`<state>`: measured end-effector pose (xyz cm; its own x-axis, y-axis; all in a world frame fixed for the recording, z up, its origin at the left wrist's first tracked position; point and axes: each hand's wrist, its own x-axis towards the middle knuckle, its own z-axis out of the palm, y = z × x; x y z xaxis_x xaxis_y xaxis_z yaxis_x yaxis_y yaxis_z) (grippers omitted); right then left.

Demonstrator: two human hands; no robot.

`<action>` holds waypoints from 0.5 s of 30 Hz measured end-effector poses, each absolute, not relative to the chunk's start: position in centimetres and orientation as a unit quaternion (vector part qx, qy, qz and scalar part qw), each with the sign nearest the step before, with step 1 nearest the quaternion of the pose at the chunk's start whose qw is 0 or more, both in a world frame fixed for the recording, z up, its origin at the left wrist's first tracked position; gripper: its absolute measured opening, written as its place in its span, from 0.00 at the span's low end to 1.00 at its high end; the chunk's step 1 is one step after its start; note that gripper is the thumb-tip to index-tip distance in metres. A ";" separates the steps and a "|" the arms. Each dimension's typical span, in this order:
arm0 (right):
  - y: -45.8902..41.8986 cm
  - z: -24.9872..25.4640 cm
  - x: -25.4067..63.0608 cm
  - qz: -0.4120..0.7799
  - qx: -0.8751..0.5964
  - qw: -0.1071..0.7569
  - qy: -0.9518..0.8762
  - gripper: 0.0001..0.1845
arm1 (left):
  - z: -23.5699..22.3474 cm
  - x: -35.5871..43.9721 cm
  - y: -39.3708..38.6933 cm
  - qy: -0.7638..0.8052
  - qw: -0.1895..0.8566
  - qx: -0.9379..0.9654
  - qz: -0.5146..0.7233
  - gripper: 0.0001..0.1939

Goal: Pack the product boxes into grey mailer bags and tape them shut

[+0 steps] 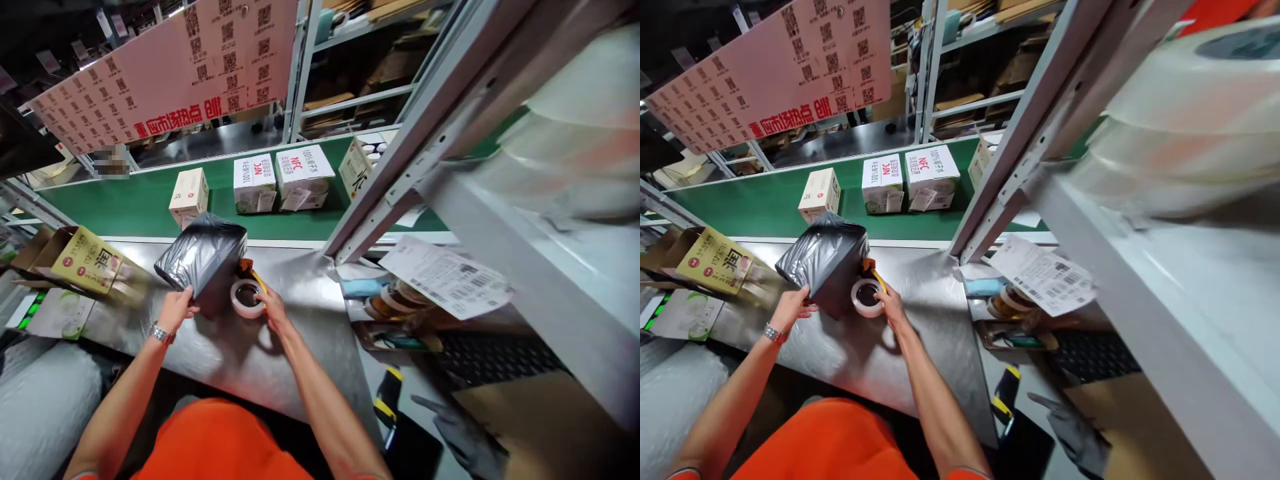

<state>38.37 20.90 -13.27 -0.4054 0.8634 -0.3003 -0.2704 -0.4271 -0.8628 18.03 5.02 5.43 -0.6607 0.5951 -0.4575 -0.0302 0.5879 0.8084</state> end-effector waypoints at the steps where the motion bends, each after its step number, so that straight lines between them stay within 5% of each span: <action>1: 21.4 -12.9 38.8 0.746 -0.398 0.382 -0.373 0.34 | 5.1 19.1 4.8 0.800 0.388 0.176 0.423 0.27; 6: 16.4 -12.9 41.0 0.729 -0.420 0.382 -0.384 0.35 | 5.0 19.7 4.4 0.798 0.385 0.251 0.390 0.28; 10: 6.8 -14.0 41.3 0.743 -0.413 0.361 -0.383 0.37 | 7.6 15.1 3.6 0.802 0.360 0.428 0.213 0.31; 15: -1.9 -14.4 36.6 0.760 -0.412 0.374 -0.336 0.41 | 10.5 7.6 6.0 0.793 0.040 0.584 0.170 0.36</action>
